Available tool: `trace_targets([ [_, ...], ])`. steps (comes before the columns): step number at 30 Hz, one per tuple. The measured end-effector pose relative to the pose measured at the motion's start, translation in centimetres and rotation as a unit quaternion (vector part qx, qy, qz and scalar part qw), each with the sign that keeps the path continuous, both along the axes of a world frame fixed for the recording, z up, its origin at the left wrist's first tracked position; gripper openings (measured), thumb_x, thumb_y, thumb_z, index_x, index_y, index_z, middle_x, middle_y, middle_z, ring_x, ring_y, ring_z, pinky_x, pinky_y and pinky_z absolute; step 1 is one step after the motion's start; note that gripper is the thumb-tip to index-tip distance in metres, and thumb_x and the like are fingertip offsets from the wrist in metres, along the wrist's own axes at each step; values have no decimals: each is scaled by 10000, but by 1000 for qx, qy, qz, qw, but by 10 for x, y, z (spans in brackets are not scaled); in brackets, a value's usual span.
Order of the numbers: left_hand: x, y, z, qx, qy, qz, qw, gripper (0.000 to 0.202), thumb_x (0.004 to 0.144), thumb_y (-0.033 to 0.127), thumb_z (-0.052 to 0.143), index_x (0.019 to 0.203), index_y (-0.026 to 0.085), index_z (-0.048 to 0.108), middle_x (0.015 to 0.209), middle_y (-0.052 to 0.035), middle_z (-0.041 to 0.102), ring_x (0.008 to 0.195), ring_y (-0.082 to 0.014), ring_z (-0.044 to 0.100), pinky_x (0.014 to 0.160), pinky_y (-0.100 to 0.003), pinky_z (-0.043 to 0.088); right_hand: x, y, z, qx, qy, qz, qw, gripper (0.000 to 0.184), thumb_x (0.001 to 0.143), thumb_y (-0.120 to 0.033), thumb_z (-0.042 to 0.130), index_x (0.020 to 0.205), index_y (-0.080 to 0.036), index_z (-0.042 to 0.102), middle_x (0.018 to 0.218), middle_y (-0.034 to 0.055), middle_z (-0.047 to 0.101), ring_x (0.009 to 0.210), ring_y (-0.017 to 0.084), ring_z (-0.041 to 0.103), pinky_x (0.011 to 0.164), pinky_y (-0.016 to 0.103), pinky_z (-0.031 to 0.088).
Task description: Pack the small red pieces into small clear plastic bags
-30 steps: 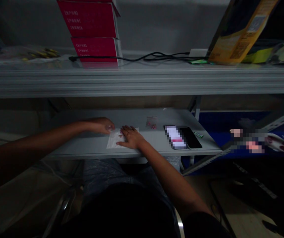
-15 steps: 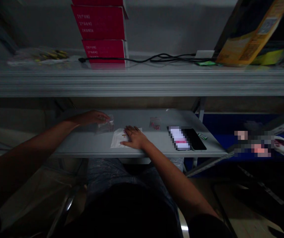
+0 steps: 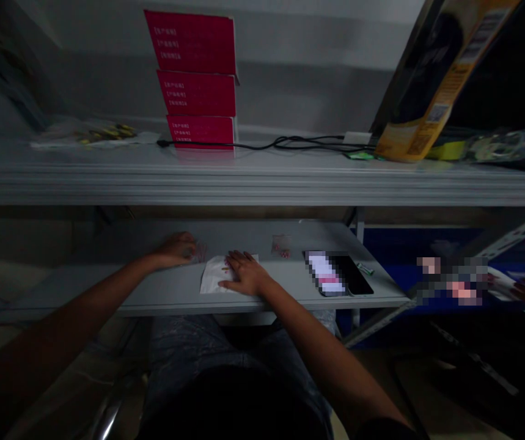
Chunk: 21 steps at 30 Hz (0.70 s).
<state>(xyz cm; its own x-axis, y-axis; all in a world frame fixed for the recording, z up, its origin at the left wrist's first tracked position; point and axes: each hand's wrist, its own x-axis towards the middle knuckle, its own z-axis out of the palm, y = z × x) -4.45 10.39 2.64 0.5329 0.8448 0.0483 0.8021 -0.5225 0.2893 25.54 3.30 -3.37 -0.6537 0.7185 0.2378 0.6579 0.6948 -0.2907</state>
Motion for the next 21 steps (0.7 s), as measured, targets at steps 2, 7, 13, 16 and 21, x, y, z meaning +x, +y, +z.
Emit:
trace_targets([
  [2, 1, -1, -1, 32, 43, -17, 998, 212, 700, 229, 643, 888, 189, 735, 1112, -108, 661, 1088, -290, 574, 949, -357, 446, 0, -1, 1, -3, 7, 1, 1000, 876, 922, -708, 496, 1513, -66, 421, 1565, 233, 388, 1480, 356, 325, 1224, 514, 220],
  [7, 6, -6, -16, 57, 98, -31, 993, 305, 789, 188, 569, 1063, 184, 702, 1131, -108, 673, 1064, -266, 597, 941, -343, 455, 4, 4, 2, -23, 65, 21, 997, 861, 901, -684, 564, 1543, -136, 395, 1614, 186, 317, 1503, 338, 283, 1216, 486, 274],
  [13, 13, -23, -35, 109, 101, 5, 989, 358, 883, 147, 491, 1204, 166, 647, 1154, -134, 645, 1072, -270, 601, 951, -362, 451, 52, 54, 25, 11, 97, -136, 986, 550, 1016, -481, 473, 1517, -255, 442, 1542, 70, 478, 1411, 221, 465, 1153, 397, 403],
  [16, 18, -31, -36, 135, 132, 8, 982, 411, 904, 127, 450, 1273, 160, 626, 1173, -158, 634, 1078, -297, 588, 942, -399, 450, 91, 83, 44, 31, -27, -245, 969, 427, 1028, -313, 430, 1405, -190, 589, 1427, 109, 598, 1337, 224, 545, 1127, 355, 414],
  [21, 19, -26, -26, 83, 118, -6, 990, 408, 917, 111, 401, 1214, 225, 657, 1158, -95, 651, 1072, -255, 592, 927, -359, 456, 130, 100, 56, -5, -152, -290, 945, 330, 906, -210, 573, 1178, -154, 751, 1120, 162, 754, 1090, 285, 699, 978, 347, 504],
])
